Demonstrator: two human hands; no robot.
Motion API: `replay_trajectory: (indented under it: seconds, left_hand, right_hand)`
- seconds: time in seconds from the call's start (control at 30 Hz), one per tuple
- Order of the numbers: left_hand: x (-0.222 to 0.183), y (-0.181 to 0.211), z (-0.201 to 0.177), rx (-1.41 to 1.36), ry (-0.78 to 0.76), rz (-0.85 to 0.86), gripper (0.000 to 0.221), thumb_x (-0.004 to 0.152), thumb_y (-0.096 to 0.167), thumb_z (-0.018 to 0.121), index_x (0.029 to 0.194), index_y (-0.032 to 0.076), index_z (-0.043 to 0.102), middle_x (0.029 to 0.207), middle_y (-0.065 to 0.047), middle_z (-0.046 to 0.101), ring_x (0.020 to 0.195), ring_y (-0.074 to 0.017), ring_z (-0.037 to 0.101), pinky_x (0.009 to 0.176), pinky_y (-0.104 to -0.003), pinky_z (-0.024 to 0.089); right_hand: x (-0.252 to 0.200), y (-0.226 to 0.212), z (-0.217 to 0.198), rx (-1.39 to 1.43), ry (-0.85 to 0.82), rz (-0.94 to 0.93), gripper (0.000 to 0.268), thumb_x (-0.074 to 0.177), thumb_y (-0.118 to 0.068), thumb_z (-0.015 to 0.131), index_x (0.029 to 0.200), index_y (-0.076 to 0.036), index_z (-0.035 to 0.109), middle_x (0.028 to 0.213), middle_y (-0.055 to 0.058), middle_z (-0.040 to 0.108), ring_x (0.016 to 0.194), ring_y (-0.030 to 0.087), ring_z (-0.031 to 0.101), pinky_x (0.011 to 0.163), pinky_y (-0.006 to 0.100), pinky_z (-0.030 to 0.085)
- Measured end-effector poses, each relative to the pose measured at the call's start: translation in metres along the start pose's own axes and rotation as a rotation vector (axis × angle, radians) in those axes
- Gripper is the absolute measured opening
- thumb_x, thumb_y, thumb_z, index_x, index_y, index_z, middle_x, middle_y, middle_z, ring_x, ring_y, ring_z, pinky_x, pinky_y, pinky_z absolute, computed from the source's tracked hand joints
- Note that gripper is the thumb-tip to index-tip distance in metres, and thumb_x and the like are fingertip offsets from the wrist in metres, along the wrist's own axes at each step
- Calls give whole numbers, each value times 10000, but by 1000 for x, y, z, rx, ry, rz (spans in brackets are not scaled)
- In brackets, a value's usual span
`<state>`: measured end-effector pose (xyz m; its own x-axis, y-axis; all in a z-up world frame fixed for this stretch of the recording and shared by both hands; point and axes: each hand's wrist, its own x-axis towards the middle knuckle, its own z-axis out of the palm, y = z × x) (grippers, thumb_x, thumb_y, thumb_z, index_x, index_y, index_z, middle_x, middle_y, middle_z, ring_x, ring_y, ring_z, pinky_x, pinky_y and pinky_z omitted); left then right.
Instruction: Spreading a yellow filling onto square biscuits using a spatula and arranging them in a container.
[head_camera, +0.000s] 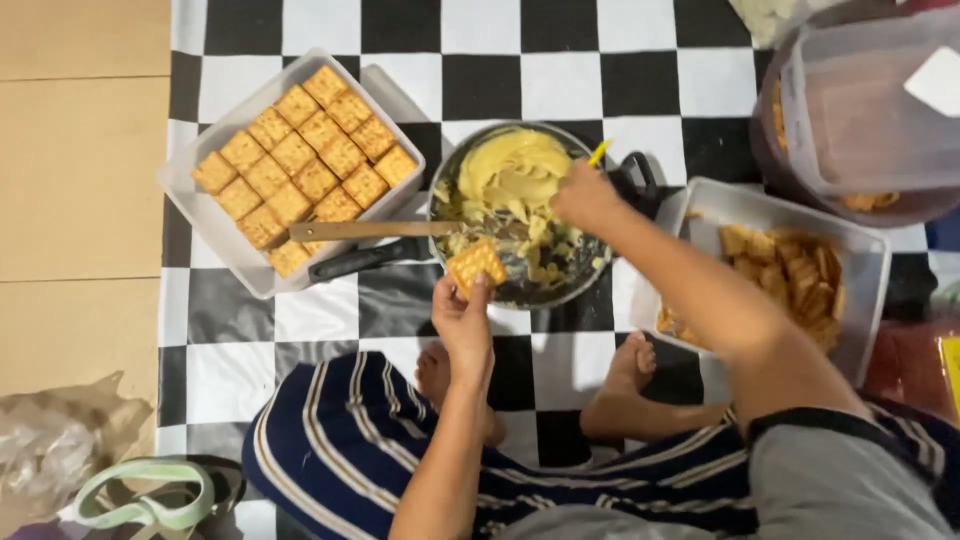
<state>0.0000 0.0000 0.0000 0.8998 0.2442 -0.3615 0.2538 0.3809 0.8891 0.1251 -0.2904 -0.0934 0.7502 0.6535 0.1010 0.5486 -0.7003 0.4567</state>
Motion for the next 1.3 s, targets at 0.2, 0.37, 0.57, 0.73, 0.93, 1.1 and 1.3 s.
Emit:
replay_trajectory:
  seconds: [0.2,0.37,0.57,0.73,0.93,1.1,1.3]
  left_hand:
    - [2,-15,-14,38,118,-197,172,927,100,755,1060,64,652,917,-76,755,782,-119,710,692,-217,587]
    - [1,-18,-12,68,130,-162,149,927,108,765,1027,67,663,886,-71,746,784,-110,689,716,-245,590]
    - [-3,-17,-9,96,120,-155,113,949,106,745,1007,60,660,872,-72,716,782,-101,656,740,-262,578]
    - [-10,-23,-7,120,111,-191,128,939,82,744,1033,64,659,880,-54,691,783,-99,663,742,-247,580]
    - [-6,-17,-5,123,85,-195,122,978,74,692,1058,37,607,935,-144,687,854,-157,668,834,-360,591]
    - [-3,-27,-11,188,55,-190,141,982,72,675,1086,34,589,946,-137,681,866,-156,657,834,-351,578]
    - [-9,-13,-2,149,42,-190,146,980,69,679,1085,34,584,936,-133,689,867,-146,657,835,-337,574]
  right_hand:
    - [47,-26,28,87,175,-114,197,690,-20,756,585,-141,641,594,62,559,624,310,577,824,630,427]
    - [17,-35,71,115,14,-95,221,752,-43,748,633,-218,686,564,-21,568,620,191,594,865,532,419]
    - [-22,-33,14,242,-149,20,201,749,6,716,641,-147,644,538,23,548,517,240,548,703,501,414]
    - [-4,-42,-18,244,46,-30,186,681,-30,776,613,-127,632,562,67,523,540,260,529,666,484,412]
    - [20,-58,-16,316,223,-173,230,667,-13,769,591,-148,598,548,45,510,545,249,520,632,449,424]
    - [-7,-55,-15,241,158,-247,275,624,-3,790,577,-180,584,535,24,536,529,223,510,642,460,437]
    - [-40,-21,20,359,-601,165,140,898,-109,593,829,-144,709,750,113,743,757,308,747,657,479,536]
